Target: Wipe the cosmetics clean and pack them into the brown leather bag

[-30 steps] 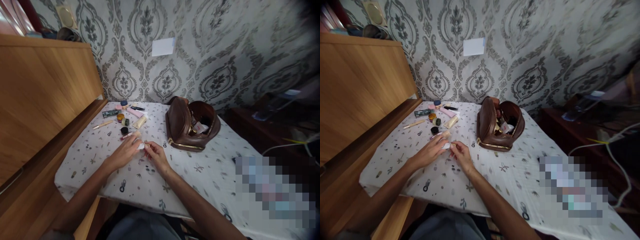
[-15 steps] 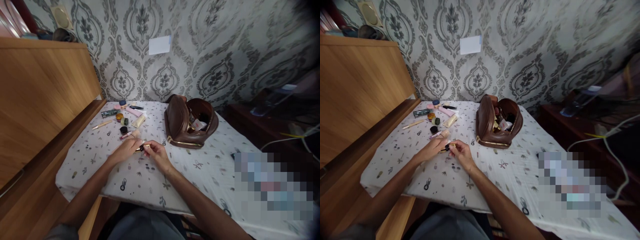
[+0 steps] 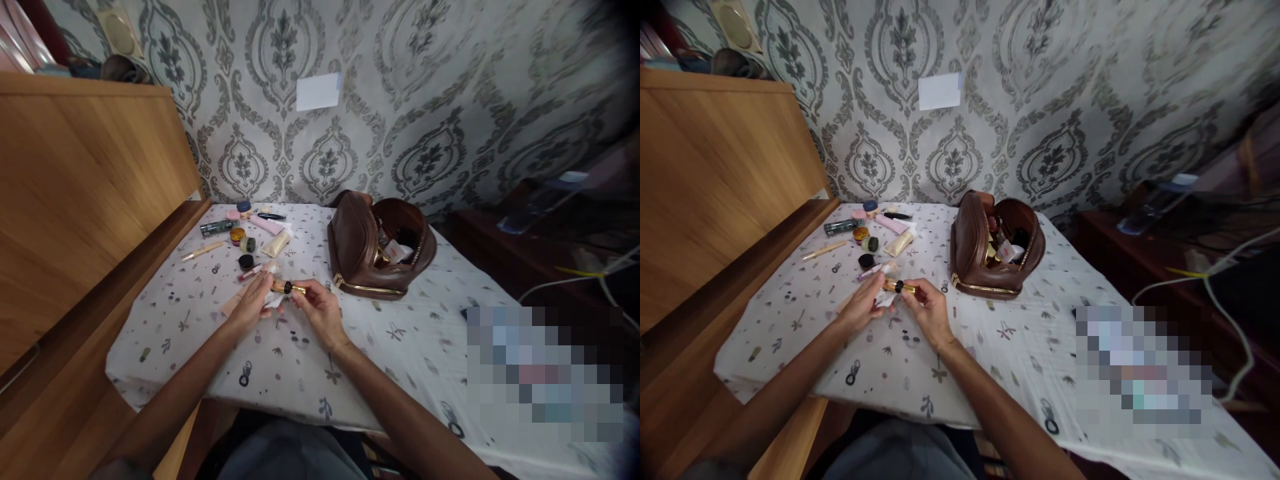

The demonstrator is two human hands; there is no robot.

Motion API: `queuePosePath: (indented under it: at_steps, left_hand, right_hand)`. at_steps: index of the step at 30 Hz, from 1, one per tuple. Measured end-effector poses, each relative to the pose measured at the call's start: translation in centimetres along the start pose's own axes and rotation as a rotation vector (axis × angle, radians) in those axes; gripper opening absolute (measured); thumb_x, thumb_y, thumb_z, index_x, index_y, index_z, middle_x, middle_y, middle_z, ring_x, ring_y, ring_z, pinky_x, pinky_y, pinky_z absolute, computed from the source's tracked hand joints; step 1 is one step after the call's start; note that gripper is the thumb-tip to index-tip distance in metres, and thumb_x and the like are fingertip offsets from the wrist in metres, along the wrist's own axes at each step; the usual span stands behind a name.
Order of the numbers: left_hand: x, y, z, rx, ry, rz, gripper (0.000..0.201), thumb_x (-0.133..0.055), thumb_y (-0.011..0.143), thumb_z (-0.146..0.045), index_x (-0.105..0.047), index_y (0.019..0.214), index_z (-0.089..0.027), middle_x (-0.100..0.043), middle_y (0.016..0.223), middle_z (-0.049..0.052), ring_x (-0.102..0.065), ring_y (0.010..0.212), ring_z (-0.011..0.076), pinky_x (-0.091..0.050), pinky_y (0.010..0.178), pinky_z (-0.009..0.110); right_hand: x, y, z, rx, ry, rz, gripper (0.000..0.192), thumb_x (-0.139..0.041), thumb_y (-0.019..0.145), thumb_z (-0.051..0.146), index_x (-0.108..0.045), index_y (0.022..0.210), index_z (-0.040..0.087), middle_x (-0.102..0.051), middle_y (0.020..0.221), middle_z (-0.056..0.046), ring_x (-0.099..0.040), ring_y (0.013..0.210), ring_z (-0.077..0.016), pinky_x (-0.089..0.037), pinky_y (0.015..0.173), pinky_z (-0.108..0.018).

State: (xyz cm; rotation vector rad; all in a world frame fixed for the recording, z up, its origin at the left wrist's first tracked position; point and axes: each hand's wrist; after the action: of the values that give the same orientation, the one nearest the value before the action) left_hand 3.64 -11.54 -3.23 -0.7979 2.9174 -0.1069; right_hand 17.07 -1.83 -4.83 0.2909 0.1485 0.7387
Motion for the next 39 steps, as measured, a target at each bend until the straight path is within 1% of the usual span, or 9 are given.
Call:
queuePosePath:
  at_steps: [2,5,9,13,18,23,29,34,39]
  left_hand:
    - [0.0,-0.2,0.2,-0.007,0.026,-0.001,0.056,-0.057,0.086,-0.064,-0.05,0.127,-0.026,-0.06,0.087,0.0,-0.056,0.051,0.0072,-0.028,0.038,0.015]
    - [0.2,-0.2,0.5,-0.039,0.059,-0.011,0.051,-0.057,0.085,-0.066,-0.055,0.109,-0.022,-0.053,0.073,-0.004,-0.046,0.043,0.0047,-0.025,0.035,0.015]
    - [0.4,0.2,0.8,-0.151,0.143,-0.062,0.048,-0.05,0.088,-0.068,-0.053,0.086,-0.02,-0.044,0.055,-0.007,-0.036,0.037,0.006,-0.026,0.034,0.018]
    - [0.8,0.2,0.7,-0.201,0.317,-0.093,0.051,-0.038,0.094,-0.064,-0.048,0.069,-0.02,-0.041,0.043,-0.006,-0.036,0.035,0.0087,-0.028,0.038,0.022]
    - [0.8,-0.1,0.0,-0.237,0.428,-0.165,0.049,-0.039,0.093,-0.061,-0.047,0.065,-0.022,-0.044,0.045,-0.004,-0.043,0.044,0.0131,-0.034,0.045,0.025]
    - [0.4,-0.2,-0.2,-0.306,0.468,-0.162,0.048,-0.041,0.093,-0.058,-0.045,0.062,-0.022,-0.045,0.054,-0.002,-0.046,0.057,0.0157,-0.037,0.054,0.027]
    - [0.1,-0.1,-0.1,-0.333,0.465,-0.114,0.05,-0.043,0.091,-0.061,-0.046,0.064,-0.02,-0.049,0.062,-0.001,-0.048,0.063,0.015,-0.039,0.062,0.028]
    - [0.2,-0.4,0.0,-0.168,0.322,0.0,0.053,-0.044,0.09,-0.067,-0.052,0.068,-0.019,-0.049,0.055,-0.002,-0.046,0.049,0.0133,-0.037,0.047,0.025]
    - [-0.6,-1.0,0.1,0.088,0.178,0.014,0.055,-0.046,0.085,-0.073,-0.062,0.084,-0.02,-0.057,0.062,0.0,-0.051,0.048,0.0146,-0.039,0.039,0.024]
  right_hand:
    - [-0.1,-0.4,-0.1,0.064,-0.106,0.016,0.028,-0.067,0.083,0.046,-0.068,0.096,0.022,-0.069,0.086,-0.005,-0.063,0.076,-0.0189,-0.053,0.072,-0.033]
    - [-0.2,-0.7,-0.3,0.108,-0.183,0.035,0.023,-0.065,0.085,0.042,-0.069,0.096,0.021,-0.069,0.087,-0.006,-0.063,0.077,-0.0192,-0.052,0.072,-0.033]
    - [-0.5,-0.8,-0.1,0.118,-0.221,0.039,0.021,-0.066,0.084,0.039,-0.069,0.094,0.021,-0.068,0.082,-0.004,-0.061,0.07,-0.0172,-0.051,0.067,-0.03]
    - [-0.8,-1.1,0.1,0.101,-0.232,0.036,0.021,-0.066,0.082,0.04,-0.069,0.092,0.021,-0.068,0.077,-0.003,-0.058,0.066,-0.0164,-0.051,0.064,-0.03]
    - [-1.0,-1.2,0.1,-0.004,-0.101,0.007,0.025,-0.069,0.079,0.044,-0.067,0.091,0.021,-0.07,0.079,-0.004,-0.061,0.068,-0.0174,-0.053,0.066,-0.032]
    - [-1.0,-1.2,0.2,-0.004,-0.118,-0.014,0.028,-0.074,0.075,0.044,-0.067,0.089,0.022,-0.069,0.077,-0.003,-0.061,0.067,-0.0176,-0.054,0.066,-0.032]
    - [-1.3,-1.4,0.0,0.02,-0.125,0.091,0.032,-0.077,0.075,0.041,-0.072,0.101,0.023,-0.064,0.077,-0.001,-0.057,0.067,-0.0159,-0.05,0.063,-0.029]
    - [-1.2,-1.1,0.3,0.103,-0.199,0.109,0.032,-0.074,0.079,0.042,-0.073,0.107,0.027,-0.062,0.086,-0.003,-0.059,0.076,-0.0185,-0.052,0.067,-0.031]
    - [-0.9,-0.9,0.7,0.168,-0.292,0.054,0.027,-0.066,0.086,0.043,-0.069,0.105,0.024,-0.067,0.107,-0.008,-0.062,0.102,-0.0255,-0.051,0.091,-0.04]
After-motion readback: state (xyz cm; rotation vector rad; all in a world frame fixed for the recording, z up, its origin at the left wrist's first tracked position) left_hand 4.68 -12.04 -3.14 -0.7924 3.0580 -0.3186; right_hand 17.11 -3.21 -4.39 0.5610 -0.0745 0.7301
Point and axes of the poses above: each hand's wrist, its own y-axis towards the middle knuckle, its own x-axis out of the back of the hand, z = x × y
